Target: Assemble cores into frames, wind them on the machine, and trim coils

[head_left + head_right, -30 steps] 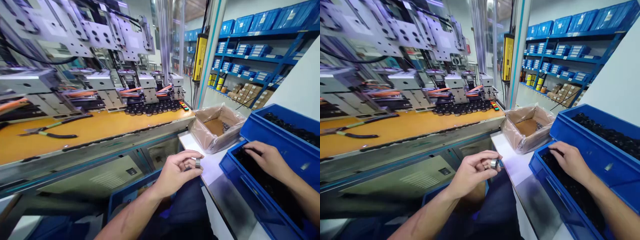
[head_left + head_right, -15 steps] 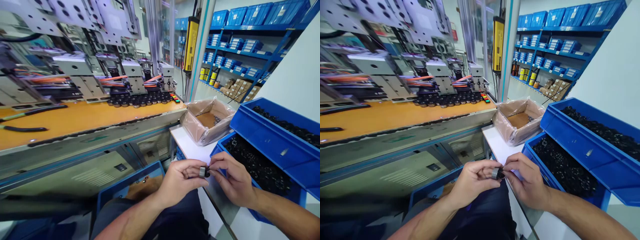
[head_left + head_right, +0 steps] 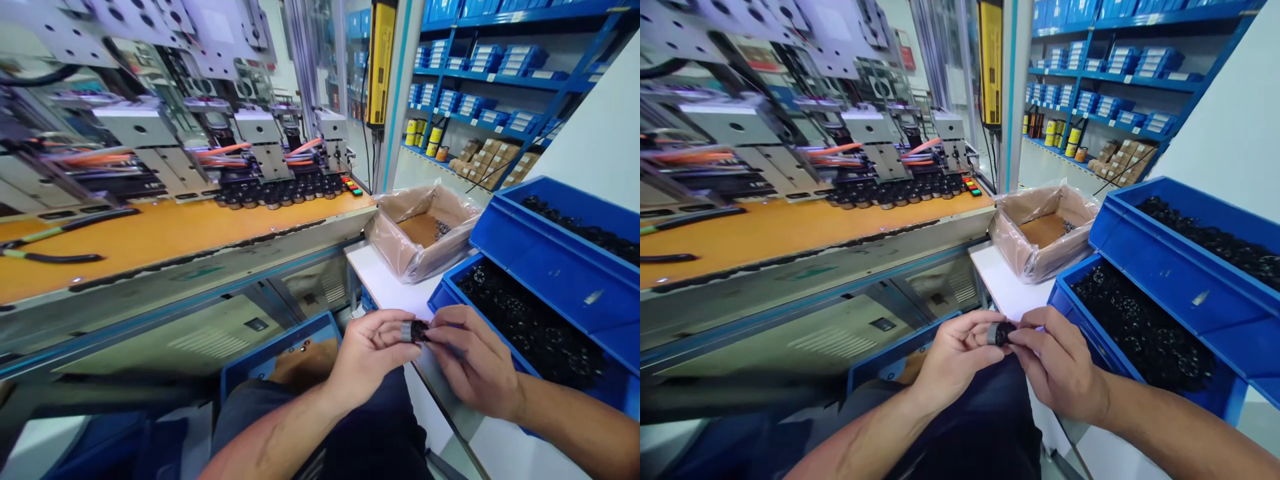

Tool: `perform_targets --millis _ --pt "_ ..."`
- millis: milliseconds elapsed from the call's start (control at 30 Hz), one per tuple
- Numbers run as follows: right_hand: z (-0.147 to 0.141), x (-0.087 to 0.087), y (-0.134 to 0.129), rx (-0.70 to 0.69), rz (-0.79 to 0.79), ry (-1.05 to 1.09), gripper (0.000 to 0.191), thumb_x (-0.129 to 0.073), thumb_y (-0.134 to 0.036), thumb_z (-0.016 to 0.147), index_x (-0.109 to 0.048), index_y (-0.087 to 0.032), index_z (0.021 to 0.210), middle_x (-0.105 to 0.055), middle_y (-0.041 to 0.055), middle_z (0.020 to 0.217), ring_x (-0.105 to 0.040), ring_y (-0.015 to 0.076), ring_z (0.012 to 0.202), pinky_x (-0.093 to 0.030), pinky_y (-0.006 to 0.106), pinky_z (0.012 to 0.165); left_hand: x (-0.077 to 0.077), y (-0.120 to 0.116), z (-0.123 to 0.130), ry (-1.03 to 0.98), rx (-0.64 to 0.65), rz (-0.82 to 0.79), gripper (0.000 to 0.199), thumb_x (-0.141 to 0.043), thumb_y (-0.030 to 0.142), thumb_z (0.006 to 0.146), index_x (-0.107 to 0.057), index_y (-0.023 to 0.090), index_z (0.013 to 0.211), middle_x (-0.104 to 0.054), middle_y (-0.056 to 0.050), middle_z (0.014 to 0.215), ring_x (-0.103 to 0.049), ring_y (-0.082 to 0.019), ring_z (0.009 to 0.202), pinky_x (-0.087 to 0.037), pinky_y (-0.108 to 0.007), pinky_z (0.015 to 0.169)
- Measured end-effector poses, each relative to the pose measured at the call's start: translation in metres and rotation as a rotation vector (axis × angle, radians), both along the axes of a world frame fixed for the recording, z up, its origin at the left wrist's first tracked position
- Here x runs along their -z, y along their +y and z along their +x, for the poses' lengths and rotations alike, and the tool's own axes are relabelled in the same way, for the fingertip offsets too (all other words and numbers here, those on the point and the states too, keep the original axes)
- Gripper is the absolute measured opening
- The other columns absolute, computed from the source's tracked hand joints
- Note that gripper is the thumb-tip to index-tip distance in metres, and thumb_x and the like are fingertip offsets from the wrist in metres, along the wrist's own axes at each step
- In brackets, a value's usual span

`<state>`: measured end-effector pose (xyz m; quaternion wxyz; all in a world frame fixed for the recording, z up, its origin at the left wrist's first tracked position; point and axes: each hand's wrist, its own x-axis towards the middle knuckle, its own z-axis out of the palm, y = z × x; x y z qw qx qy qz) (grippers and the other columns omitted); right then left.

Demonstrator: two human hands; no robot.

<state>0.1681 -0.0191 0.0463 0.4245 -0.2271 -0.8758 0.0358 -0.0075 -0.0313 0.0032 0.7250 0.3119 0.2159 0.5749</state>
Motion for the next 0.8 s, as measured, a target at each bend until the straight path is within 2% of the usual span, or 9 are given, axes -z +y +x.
perform_targets --millis 133,267,400,533,700,800 --pt "-0.004 0.000 0.000 -0.022 -0.006 0.004 0.020 -0.061 -0.001 0.085 -0.061 -0.013 0.101 -0.062 0.0095 0.090 -0.064 0.0169 0.083 -0.058 0.029 0.068 -0.003 -0.003 0.000 -0.002 -0.029 0.103 0.037 -0.084 0.001 0.064 -0.077 0.021 0.095 -0.081 -0.001 0.088 -0.076 -0.010 0.079 -0.059 -0.014 0.075" --pt "-0.006 -0.004 0.002 -0.092 0.014 -0.005 0.017 -0.060 -0.002 0.086 -0.063 -0.012 0.099 -0.064 0.0104 0.088 -0.064 0.0175 0.083 -0.060 0.029 0.067 -0.002 -0.005 -0.003 0.084 -0.076 0.208 0.042 -0.083 -0.001 0.065 -0.077 0.023 0.099 -0.081 -0.001 0.093 -0.076 -0.010 0.081 -0.059 -0.013 0.077" --pt "-0.006 -0.004 0.003 -0.106 0.041 -0.008 0.013 -0.060 -0.002 0.085 -0.064 -0.011 0.094 -0.064 0.0106 0.086 -0.064 0.0176 0.082 -0.059 0.029 0.068 -0.004 -0.005 -0.009 0.172 -0.121 0.310 0.045 -0.082 0.000 0.066 -0.076 0.025 0.102 -0.079 -0.002 0.103 -0.076 -0.012 0.086 -0.059 -0.015 0.081" --pt "-0.004 -0.004 0.003 -0.097 0.048 0.002 0.019 -0.062 -0.005 0.085 -0.062 -0.012 0.103 -0.064 0.0100 0.088 -0.064 0.0178 0.084 -0.059 0.030 0.069 -0.007 -0.005 -0.014 0.305 -0.180 0.392 0.045 -0.082 0.001 0.065 -0.077 0.026 0.102 -0.080 -0.002 0.101 -0.076 -0.014 0.085 -0.060 -0.019 0.081" --pt "-0.002 -0.004 0.003 -0.072 0.081 -0.049 0.030 -0.061 -0.006 0.087 -0.059 -0.011 0.116 -0.062 0.0125 0.100 -0.063 0.0174 0.090 -0.059 0.028 0.071 -0.010 -0.007 -0.018 0.486 -0.302 0.427 0.039 -0.087 0.006 0.059 -0.079 0.019 0.094 -0.080 -0.006 0.090 -0.075 -0.018 0.079 -0.060 -0.021 0.074" --pt "-0.001 -0.004 0.003 -0.090 0.097 -0.076 0.029 -0.059 -0.007 0.089 -0.060 -0.012 0.117 -0.060 0.0128 0.102 -0.063 0.0180 0.094 -0.059 0.028 0.073 -0.009 -0.008 -0.019 0.481 -0.285 0.409 0.038 -0.088 0.008 0.059 -0.079 0.018 0.094 -0.080 -0.007 0.087 -0.075 -0.017 0.075 -0.061 -0.021 0.072"
